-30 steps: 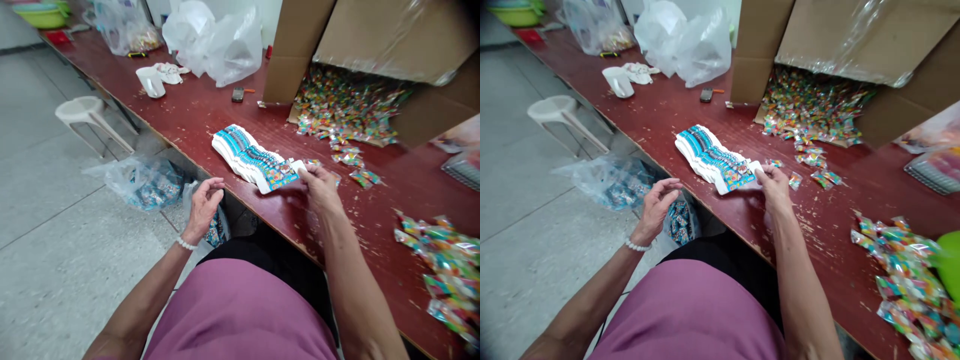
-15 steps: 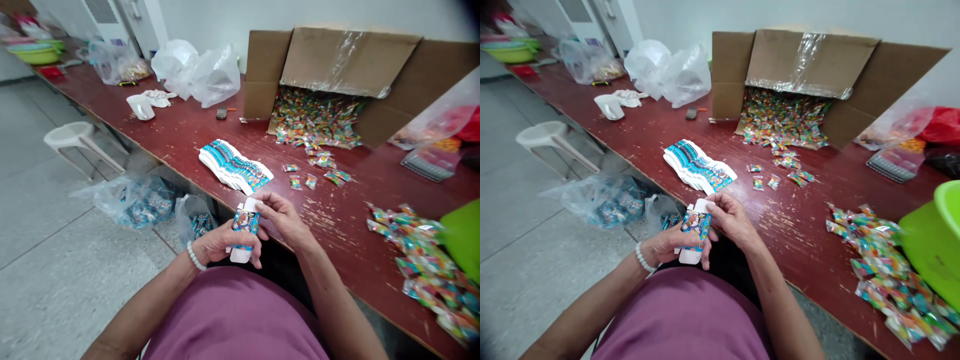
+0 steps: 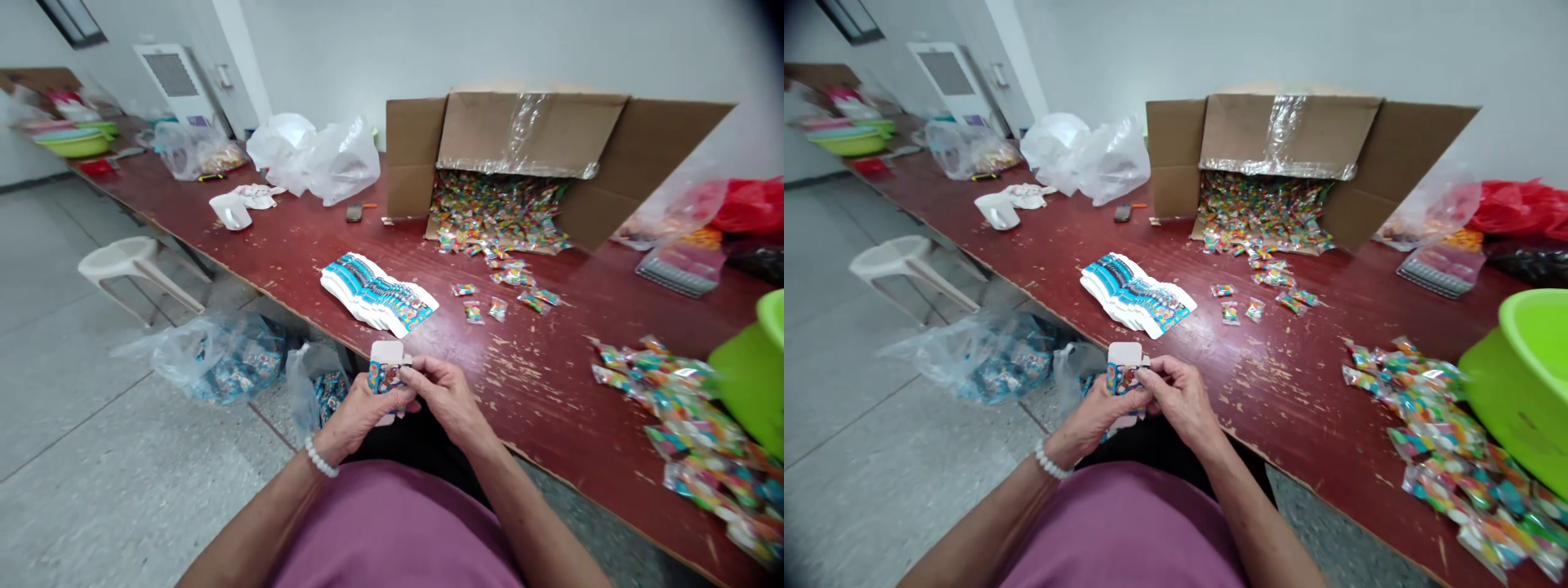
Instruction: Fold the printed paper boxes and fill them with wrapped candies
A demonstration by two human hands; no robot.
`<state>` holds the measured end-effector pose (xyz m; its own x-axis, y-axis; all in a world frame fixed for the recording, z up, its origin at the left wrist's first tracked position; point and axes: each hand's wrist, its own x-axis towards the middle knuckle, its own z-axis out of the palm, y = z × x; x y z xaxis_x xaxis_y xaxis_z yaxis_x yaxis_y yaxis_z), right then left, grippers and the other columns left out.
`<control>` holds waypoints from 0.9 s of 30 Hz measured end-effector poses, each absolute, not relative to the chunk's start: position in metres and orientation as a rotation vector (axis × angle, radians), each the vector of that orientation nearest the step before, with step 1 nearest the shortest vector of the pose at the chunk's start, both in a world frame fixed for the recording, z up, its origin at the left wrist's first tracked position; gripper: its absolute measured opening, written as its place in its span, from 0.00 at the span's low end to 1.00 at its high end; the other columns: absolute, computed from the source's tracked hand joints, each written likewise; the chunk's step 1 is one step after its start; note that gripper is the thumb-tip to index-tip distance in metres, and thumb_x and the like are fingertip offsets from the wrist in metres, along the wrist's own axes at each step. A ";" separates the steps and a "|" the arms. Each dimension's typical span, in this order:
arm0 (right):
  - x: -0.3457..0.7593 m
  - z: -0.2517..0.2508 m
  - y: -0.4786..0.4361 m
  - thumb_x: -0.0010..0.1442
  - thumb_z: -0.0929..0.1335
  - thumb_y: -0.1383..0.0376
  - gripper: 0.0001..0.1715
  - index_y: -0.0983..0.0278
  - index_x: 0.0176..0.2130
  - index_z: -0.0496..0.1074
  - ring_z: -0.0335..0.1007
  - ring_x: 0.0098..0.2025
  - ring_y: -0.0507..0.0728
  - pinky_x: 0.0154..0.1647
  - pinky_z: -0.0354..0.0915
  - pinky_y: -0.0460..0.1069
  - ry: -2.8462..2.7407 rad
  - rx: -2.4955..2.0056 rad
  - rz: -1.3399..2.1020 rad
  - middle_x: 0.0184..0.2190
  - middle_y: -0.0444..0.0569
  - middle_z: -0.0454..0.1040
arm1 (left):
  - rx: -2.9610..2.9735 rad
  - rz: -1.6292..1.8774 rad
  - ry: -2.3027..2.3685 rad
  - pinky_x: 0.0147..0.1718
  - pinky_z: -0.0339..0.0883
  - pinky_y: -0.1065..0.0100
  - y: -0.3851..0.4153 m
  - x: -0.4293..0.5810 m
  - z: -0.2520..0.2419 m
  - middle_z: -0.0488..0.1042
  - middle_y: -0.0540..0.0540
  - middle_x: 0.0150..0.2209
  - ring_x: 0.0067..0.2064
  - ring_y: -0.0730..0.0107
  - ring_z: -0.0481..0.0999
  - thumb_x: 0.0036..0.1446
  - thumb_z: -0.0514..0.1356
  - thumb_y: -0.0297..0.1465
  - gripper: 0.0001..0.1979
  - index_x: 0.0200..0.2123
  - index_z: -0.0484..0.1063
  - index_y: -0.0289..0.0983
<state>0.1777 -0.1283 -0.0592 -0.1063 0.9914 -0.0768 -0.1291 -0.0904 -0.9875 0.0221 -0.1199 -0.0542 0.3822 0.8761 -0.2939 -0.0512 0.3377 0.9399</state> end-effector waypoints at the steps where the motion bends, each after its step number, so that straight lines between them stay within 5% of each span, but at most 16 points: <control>1: 0.178 -0.061 -0.127 0.59 0.72 0.53 0.16 0.64 0.35 0.77 0.71 0.25 0.52 0.29 0.67 0.47 -1.152 -1.165 1.330 0.27 0.46 0.77 | 1.070 0.760 0.995 0.33 0.71 0.71 -0.120 0.020 -0.054 0.77 0.48 0.30 0.31 0.71 0.76 0.50 0.71 0.39 0.17 0.36 0.76 0.32; 4: 0.179 -0.063 -0.123 0.59 0.72 0.54 0.16 0.64 0.39 0.77 0.75 0.34 0.55 0.37 0.70 0.49 -1.145 -1.190 1.283 0.35 0.48 0.80 | 1.057 0.862 0.985 0.38 0.74 0.68 -0.121 0.017 -0.052 0.79 0.45 0.41 0.39 0.66 0.79 0.52 0.70 0.38 0.22 0.47 0.72 0.35; 10: 0.174 -0.064 -0.127 0.55 0.74 0.55 0.28 0.58 0.52 0.64 0.74 0.32 0.55 0.34 0.70 0.49 -0.953 -1.123 1.331 0.32 0.43 0.78 | 1.077 1.022 1.007 0.31 0.77 0.68 -0.133 0.019 -0.048 0.79 0.46 0.43 0.33 0.68 0.81 0.55 0.68 0.35 0.35 0.61 0.53 0.43; 14: 0.174 -0.069 -0.128 0.57 0.74 0.55 0.19 0.59 0.46 0.70 0.71 0.32 0.54 0.35 0.68 0.48 -1.010 -1.081 1.307 0.32 0.43 0.76 | 1.099 0.993 0.944 0.35 0.77 0.67 -0.134 0.017 -0.050 0.78 0.46 0.46 0.36 0.68 0.81 0.57 0.66 0.35 0.28 0.58 0.59 0.44; 20: 0.184 -0.073 -0.122 0.54 0.76 0.54 0.16 0.64 0.30 0.75 0.67 0.29 0.51 0.33 0.64 0.47 -0.970 -1.109 1.420 0.28 0.43 0.75 | 1.003 0.932 0.948 0.29 0.70 0.75 -0.131 0.015 -0.052 0.77 0.51 0.32 0.30 0.74 0.76 0.56 0.68 0.38 0.17 0.45 0.69 0.39; 24: 0.187 -0.066 -0.121 0.45 0.80 0.58 0.21 0.61 0.38 0.76 0.70 0.30 0.51 0.35 0.66 0.47 -0.873 -1.022 1.521 0.27 0.41 0.76 | 1.011 0.907 0.977 0.26 0.68 0.76 -0.132 0.015 -0.051 0.75 0.52 0.30 0.27 0.76 0.73 0.58 0.66 0.40 0.16 0.44 0.69 0.38; 27: 0.187 -0.062 -0.122 0.48 0.79 0.57 0.19 0.62 0.38 0.77 0.72 0.31 0.52 0.37 0.67 0.48 -0.947 -0.987 1.534 0.29 0.43 0.78 | 0.991 0.966 0.957 0.31 0.71 0.73 -0.133 0.016 -0.050 0.76 0.53 0.32 0.31 0.74 0.75 0.56 0.68 0.37 0.25 0.54 0.63 0.42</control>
<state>0.1871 -0.1222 -0.0620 -0.1276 0.9848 -0.1176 -0.3361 -0.1545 -0.9291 0.0157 -0.1328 -0.0495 0.2738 0.9430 -0.1892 -0.1986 0.2479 0.9482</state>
